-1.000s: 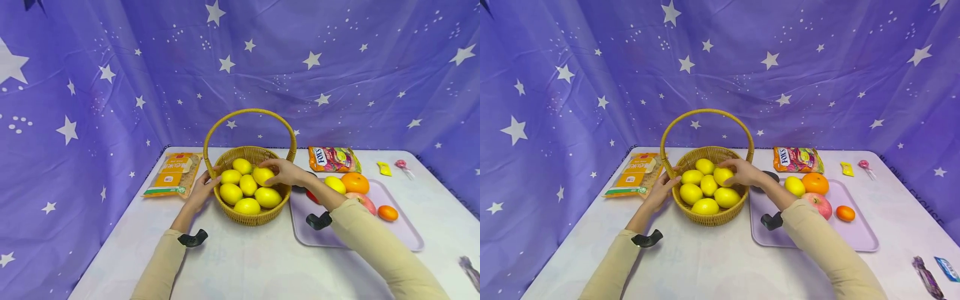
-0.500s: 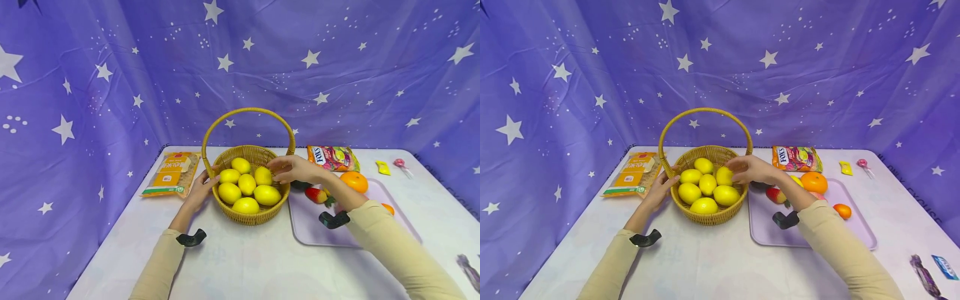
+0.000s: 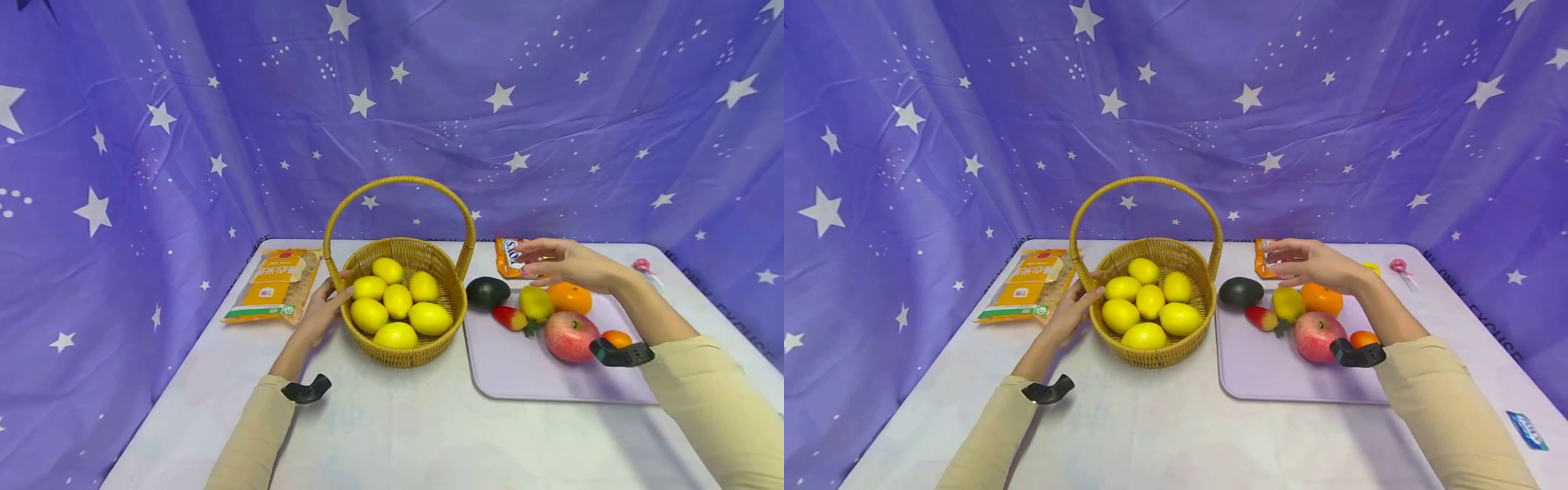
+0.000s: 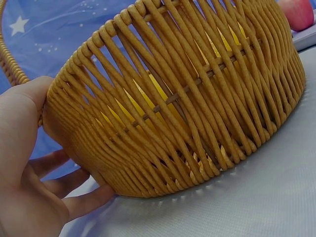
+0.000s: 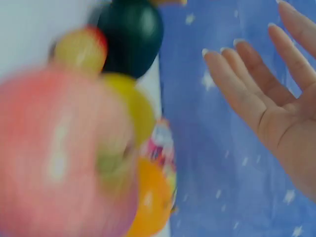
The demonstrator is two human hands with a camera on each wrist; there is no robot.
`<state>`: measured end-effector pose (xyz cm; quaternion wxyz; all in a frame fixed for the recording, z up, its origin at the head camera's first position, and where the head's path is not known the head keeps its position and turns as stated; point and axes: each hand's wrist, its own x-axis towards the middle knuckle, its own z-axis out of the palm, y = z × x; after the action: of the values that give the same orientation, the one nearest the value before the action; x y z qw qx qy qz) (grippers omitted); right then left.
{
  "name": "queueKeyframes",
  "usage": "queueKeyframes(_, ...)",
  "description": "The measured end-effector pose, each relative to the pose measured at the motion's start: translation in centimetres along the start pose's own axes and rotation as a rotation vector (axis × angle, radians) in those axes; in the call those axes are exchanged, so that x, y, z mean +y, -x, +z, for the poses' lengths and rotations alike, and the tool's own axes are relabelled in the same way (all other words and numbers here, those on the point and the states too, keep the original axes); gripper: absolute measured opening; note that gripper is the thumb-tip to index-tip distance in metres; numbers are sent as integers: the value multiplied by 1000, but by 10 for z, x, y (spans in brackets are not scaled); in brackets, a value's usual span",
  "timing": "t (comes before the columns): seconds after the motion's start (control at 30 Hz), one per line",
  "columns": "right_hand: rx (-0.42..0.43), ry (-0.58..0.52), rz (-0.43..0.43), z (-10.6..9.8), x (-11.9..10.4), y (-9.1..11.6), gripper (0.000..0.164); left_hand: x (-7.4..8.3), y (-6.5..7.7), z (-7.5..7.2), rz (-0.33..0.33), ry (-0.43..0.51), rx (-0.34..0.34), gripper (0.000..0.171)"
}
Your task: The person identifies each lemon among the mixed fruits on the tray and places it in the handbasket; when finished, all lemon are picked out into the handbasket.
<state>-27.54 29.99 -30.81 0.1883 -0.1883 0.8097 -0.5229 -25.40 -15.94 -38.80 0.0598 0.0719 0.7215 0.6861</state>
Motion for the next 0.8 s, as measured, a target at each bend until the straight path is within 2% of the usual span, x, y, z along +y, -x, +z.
queueKeyframes(0.13,31,40,63,-16,24,10,53,1,0,0,6,-7,-1,52)
queueKeyframes(0.27,15,159,72,-20,40,13,55,-1,-1,0,11,-15,-3,52)
queueKeyframes(0.47,-61,279,112,-10,42,4,59,-3,1,0,4,-11,-5,52)
queueKeyframes(0.67,-53,435,120,2,40,-3,57,-2,1,1,10,-16,-6,52)
queueKeyframes(0.8,-64,463,113,7,41,-5,53,0,1,1,8,-23,-3,52)
